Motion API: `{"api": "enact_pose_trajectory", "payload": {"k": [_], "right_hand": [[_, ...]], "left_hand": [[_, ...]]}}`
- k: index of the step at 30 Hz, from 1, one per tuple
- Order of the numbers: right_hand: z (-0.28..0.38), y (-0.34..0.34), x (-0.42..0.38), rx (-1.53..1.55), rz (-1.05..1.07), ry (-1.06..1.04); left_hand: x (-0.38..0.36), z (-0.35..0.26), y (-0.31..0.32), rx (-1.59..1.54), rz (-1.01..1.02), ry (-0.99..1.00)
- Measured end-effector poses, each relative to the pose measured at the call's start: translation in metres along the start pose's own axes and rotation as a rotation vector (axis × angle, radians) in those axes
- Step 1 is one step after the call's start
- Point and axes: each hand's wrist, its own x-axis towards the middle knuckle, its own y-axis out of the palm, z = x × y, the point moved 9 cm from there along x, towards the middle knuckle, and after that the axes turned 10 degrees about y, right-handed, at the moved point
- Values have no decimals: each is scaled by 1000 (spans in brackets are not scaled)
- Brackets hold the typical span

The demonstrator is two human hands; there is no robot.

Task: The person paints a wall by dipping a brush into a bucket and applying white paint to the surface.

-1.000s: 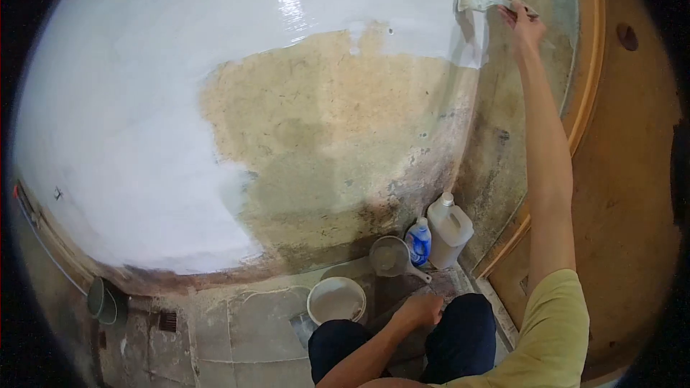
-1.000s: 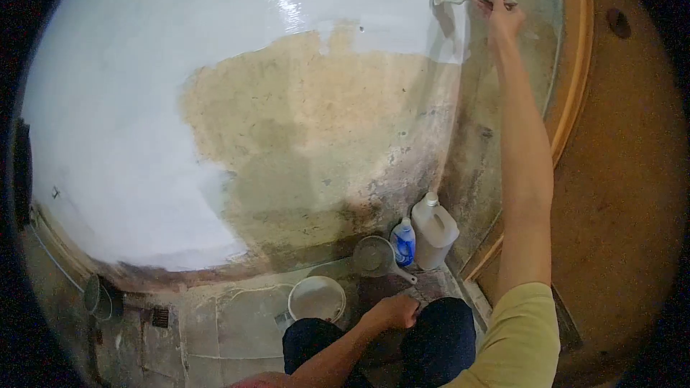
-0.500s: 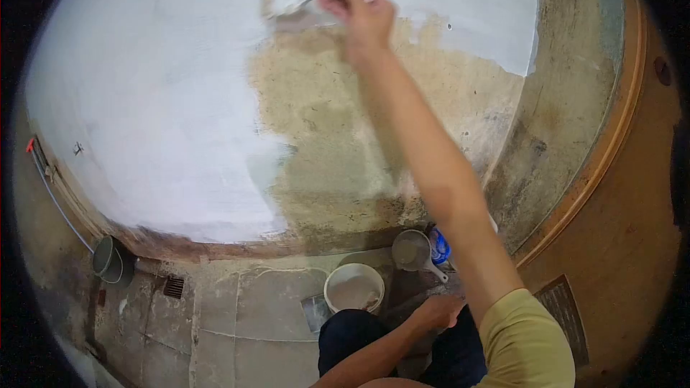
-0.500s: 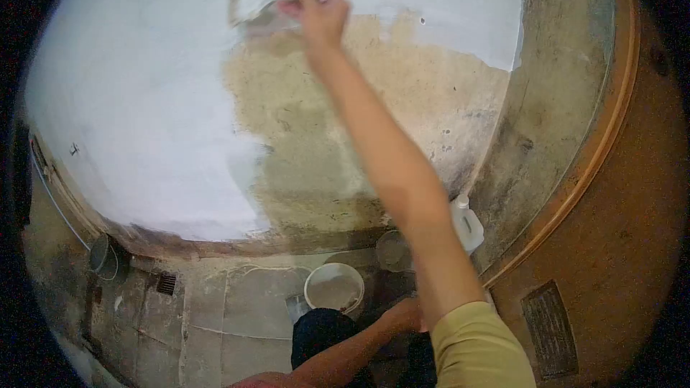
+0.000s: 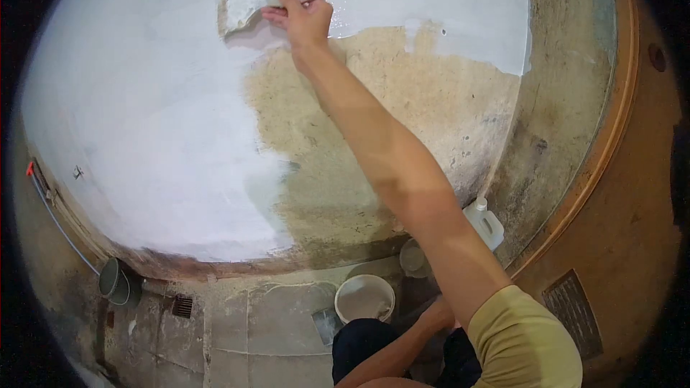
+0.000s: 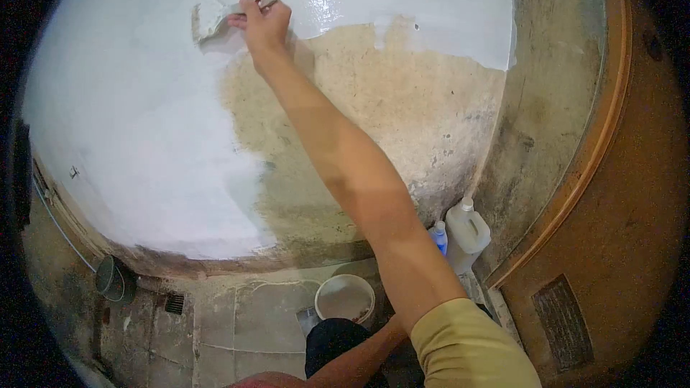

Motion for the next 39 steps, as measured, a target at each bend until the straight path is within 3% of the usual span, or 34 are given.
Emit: {"api": "enact_pose_trajectory", "payload": {"k": [5, 8, 10, 11, 13, 24, 26, 31, 39], "right_hand": [[25, 17, 30, -39, 16, -62], [18, 21, 46, -83, -17, -77], [21, 31, 44, -489, -71, -432], [25, 31, 47, -490, -69, -434], [20, 28, 50, -134, -48, -33], [72, -26, 64, -291, -11, 42], [95, -48, 66, -195, -32, -25], [167, -102, 67, -392, -79, -88], [301, -208, 56, -553, -273, -278]], "left_hand": [[16, 6, 11, 411, 315, -379], [24, -8, 17, 584, 493, -468], [24, -11, 19, 615, 551, -491], [25, -13, 20, 630, 574, -498], [26, -17, 19, 660, 615, -511], [17, -19, 17, 730, 752, -585], [17, -22, 17, 735, 767, -594], [30, -60, 12, 693, 698, -602], [31, -46, 17, 705, 683, -609]]}}
